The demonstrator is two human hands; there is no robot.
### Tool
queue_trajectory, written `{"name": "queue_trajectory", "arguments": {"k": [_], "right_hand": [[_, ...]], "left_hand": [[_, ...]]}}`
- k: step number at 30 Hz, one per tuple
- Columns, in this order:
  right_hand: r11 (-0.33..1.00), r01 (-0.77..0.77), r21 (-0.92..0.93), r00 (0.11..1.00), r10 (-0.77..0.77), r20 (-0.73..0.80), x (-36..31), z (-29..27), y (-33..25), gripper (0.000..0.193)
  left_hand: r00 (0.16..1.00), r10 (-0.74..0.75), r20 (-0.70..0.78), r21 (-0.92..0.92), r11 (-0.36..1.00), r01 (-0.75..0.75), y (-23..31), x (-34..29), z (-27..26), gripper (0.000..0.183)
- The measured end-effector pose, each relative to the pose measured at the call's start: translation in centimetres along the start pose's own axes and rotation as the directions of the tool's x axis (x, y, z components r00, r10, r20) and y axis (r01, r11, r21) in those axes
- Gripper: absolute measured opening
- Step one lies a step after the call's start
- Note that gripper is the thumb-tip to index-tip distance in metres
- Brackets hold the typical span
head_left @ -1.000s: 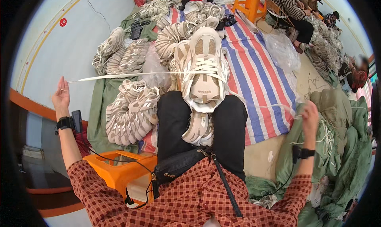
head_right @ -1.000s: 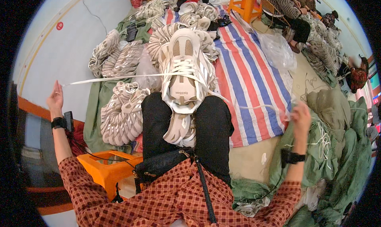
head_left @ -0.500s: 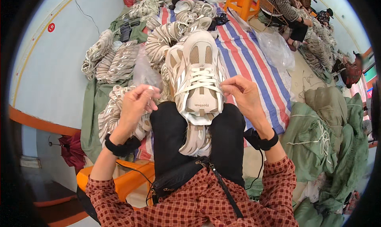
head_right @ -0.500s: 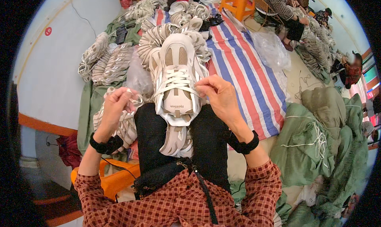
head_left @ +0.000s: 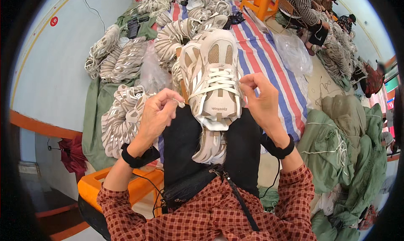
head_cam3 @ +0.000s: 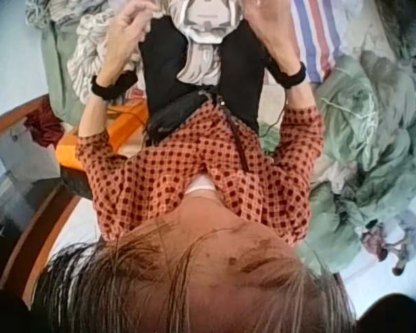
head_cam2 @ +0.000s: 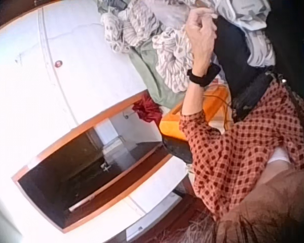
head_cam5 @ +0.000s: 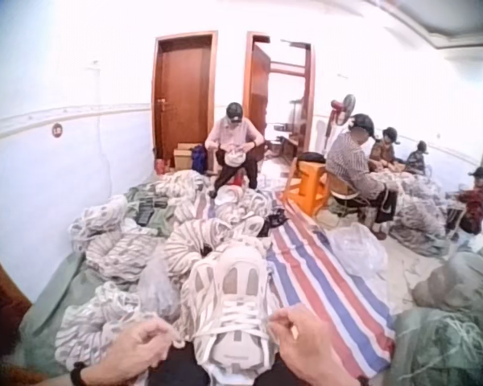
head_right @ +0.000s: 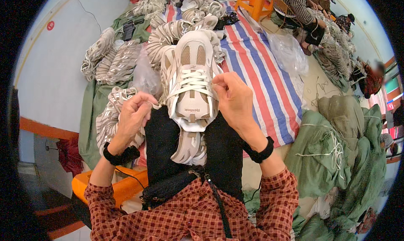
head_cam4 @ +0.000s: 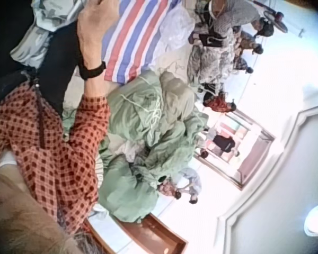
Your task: Thread shoelaces through the eyelets of a shoe upper.
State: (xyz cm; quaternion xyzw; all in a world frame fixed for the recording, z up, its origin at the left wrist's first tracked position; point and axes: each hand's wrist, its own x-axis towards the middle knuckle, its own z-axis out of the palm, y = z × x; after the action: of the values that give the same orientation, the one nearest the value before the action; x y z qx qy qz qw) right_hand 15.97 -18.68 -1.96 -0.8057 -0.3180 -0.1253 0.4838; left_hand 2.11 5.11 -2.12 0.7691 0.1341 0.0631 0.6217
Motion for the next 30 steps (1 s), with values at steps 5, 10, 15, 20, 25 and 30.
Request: {"name": "queue_trajectory", "arguments": {"k": [5,10,15,20,25,30], "right_hand": [[0.646,-0.417,0.639,0.903,0.374,0.211,-0.9,0.1,2.2,0.013],[0.571,-0.419,0.706,0.897,0.382,0.223,-0.9,0.1,1.8,0.015],[0.787,-0.345,0.511,0.938,0.278,0.207,-0.4,0.3,0.7,0.016],[0.997,-0.061,0.045,0.988,0.054,0.148,0.9,0.3,-1.6,0.019],[0.979,-0.202,0.001,0.959,0.198,0.203,1.1,-0.9,-1.3,0.024],[0.906,0.376,-0.196,0.923,-0.346,0.172,-0.2,1.0,-3.7,0.022]], "left_hand": [[0.984,-0.137,0.112,-0.288,0.944,0.164,-0.2,-0.2,0.6,0.021],[0.986,-0.114,0.124,-0.547,0.821,0.164,-0.3,-0.2,0.8,0.028],[0.994,-0.089,0.067,-0.353,0.929,0.107,-0.9,-0.2,0.9,0.033],[0.984,0.03,-0.176,0.285,0.958,0.022,0.7,-1.1,2.1,0.023],[1.0,0.017,-0.023,0.369,0.929,-0.007,0.2,-0.7,1.8,0.016],[0.997,0.076,0.02,-0.349,0.935,-0.065,-0.5,0.5,2.0,0.022]]}}
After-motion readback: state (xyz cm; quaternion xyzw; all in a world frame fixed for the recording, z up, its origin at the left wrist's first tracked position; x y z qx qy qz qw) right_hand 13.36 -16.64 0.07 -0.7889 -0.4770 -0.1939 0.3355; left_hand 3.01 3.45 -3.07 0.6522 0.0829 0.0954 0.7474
